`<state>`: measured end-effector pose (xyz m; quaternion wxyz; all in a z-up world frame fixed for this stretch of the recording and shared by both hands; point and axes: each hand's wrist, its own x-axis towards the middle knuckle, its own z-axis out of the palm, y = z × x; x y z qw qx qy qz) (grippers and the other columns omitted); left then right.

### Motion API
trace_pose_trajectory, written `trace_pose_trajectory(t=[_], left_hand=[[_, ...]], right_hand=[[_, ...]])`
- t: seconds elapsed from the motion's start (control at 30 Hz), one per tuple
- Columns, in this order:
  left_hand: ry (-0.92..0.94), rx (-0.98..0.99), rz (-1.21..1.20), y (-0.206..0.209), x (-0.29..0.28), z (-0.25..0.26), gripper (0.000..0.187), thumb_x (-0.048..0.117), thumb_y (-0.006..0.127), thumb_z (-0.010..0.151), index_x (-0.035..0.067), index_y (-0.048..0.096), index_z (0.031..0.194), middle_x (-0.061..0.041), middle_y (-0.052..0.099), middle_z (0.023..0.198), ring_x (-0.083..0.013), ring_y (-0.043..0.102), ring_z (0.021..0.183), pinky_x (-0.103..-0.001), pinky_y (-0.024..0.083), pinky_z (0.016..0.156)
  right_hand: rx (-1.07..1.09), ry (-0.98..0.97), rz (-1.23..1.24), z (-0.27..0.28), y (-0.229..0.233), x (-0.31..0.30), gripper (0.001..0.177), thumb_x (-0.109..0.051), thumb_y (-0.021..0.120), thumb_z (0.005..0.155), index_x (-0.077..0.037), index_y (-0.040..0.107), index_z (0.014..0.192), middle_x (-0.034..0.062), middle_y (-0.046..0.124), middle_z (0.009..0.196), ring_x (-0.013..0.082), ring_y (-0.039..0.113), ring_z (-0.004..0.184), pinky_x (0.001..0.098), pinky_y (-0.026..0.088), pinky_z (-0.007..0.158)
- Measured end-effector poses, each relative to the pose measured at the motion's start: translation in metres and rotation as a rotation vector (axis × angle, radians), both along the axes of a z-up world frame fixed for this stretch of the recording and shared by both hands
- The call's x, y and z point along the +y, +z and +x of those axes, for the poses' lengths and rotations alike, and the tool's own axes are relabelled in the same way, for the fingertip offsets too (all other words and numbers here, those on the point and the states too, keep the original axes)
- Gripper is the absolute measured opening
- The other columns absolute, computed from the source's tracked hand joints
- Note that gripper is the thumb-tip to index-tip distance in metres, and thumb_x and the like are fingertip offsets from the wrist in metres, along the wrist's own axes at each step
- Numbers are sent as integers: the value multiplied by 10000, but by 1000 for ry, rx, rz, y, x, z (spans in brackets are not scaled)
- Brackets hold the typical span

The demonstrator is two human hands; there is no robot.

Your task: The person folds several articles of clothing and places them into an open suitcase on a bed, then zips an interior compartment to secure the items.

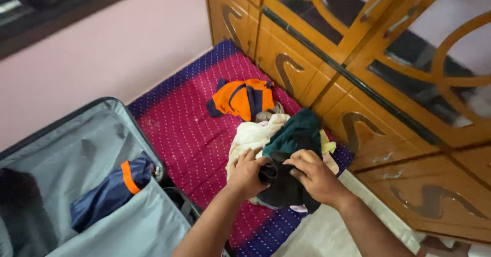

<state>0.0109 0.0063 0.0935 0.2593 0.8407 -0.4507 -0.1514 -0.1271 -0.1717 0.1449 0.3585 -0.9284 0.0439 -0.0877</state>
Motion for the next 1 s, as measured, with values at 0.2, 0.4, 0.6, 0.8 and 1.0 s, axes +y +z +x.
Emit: trace_pose_trajectory(t=[0.2,0.4,0.6,0.8,1.0], left_hand=[[-105,552,-273,38,24,12,784,319,914,625,124,595,1314,-114,728,1084,-252,697,1053,-371,527,941],[-252,823,-286,45,51,7,516,210,825,845,-14,666,1282,-101,771,1140,-175,701,1043,-319,549,958],[191,943,-752,73,71,21,342,21,668,968,-63,572,1285,-107,665,1119,-180,621,1027,-320,520,926],[210,1165,-1084,170,101,30,385,89,533,950,58,645,1317,-66,718,1189,-156,691,1040,-283,540,934],[188,1252,-1029,255,136,25,473,386,521,987,294,425,1440,-27,624,1305,-247,691,1019,-492,592,788]], right_hand=[[-108,-119,71,0,60,24,239,-26,640,887,-56,687,1120,92,678,1111,273,678,1088,358,516,937],[-318,-211,-38,5,122,42,201,-6,627,930,-49,694,1114,90,678,1111,248,681,1082,342,513,942],[-421,-226,7,14,172,67,352,94,581,860,-48,674,1167,118,647,1151,268,666,1084,320,512,927],[-521,-278,-413,29,204,98,383,73,597,897,-90,631,1242,176,710,1084,377,686,932,416,526,745],[-559,-322,-159,54,231,130,378,74,568,961,-113,576,1289,142,655,851,264,653,674,382,503,642]])
